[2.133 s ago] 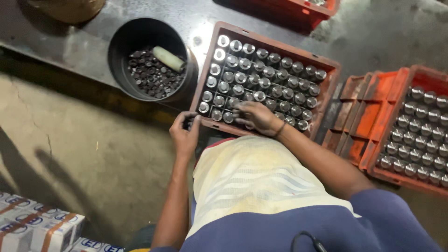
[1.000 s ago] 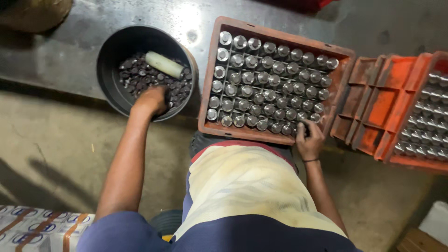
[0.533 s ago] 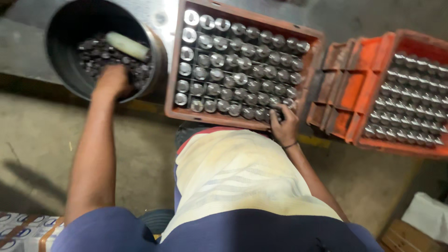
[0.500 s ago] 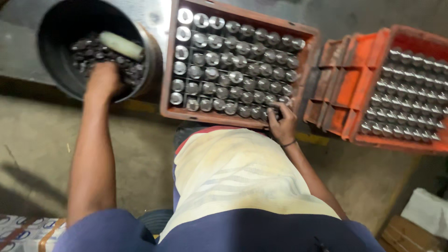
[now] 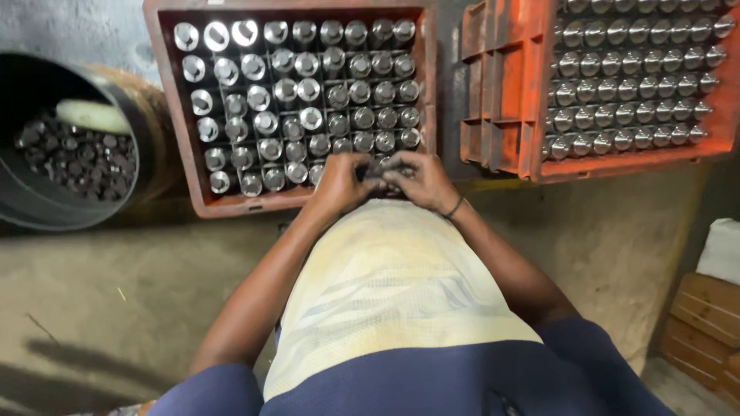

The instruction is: The person picks small dark metal parts one at a time from a bucket and presses each into a shiny metal cap seated in a divided tray, filling the tray cell by cell. They occasionally reach into a second bucket for parts and reposition the tray while continuing to seat the parts.

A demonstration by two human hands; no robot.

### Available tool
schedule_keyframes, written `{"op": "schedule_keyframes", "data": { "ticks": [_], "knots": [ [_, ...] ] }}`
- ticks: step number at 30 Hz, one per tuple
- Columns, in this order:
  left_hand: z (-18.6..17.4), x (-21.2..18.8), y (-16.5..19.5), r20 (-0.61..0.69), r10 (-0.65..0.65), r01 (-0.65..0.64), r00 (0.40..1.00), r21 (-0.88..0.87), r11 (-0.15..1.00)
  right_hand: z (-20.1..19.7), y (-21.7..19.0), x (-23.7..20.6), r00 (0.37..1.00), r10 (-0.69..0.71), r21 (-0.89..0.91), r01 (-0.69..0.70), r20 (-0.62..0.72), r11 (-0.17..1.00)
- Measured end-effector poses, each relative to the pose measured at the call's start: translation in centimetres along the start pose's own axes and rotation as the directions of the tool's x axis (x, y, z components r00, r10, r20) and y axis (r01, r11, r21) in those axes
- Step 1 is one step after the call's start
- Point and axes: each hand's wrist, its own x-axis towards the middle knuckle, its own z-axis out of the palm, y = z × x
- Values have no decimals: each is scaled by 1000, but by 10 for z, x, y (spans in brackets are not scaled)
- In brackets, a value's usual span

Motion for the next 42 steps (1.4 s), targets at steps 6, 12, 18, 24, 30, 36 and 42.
{"op": "schedule_keyframes", "data": {
  "ticks": [6, 12, 18, 24, 30, 36, 42],
  "knots": [
    [-2, 10, -21, 44, -71, 69, 997, 34, 997, -28, 26, -16, 986, -11, 93, 26, -164, 995],
    [2, 27, -36, 163, -174, 232, 971, -470, 852, -35, 18, -4, 988, -17, 275, 60, -156, 959],
    [-6, 22, -45, 205, -242, 318, 948, -599, 735, -36, 9, -1, 901, -221, -361, 78, -374, 929],
    [-9, 12, -44, 123, -254, 282, 959, -462, 841, -41, 20, 43, 714, -644, -906, 34, -274, 423],
    [-13, 3, -50, -24, -196, 166, 980, -442, 881, -27, 28, 25, 786, -548, -869, 28, -286, 493],
    [-20, -12, -51, -133, -95, 20, 987, -476, 879, -18, 34, -1, 890, -409, -909, -16, -203, 416],
    [-45, -28, -38, -148, -122, 21, 981, -550, 835, -39, 39, -2, 894, -416, -788, 133, -167, 602]
  ]
}}
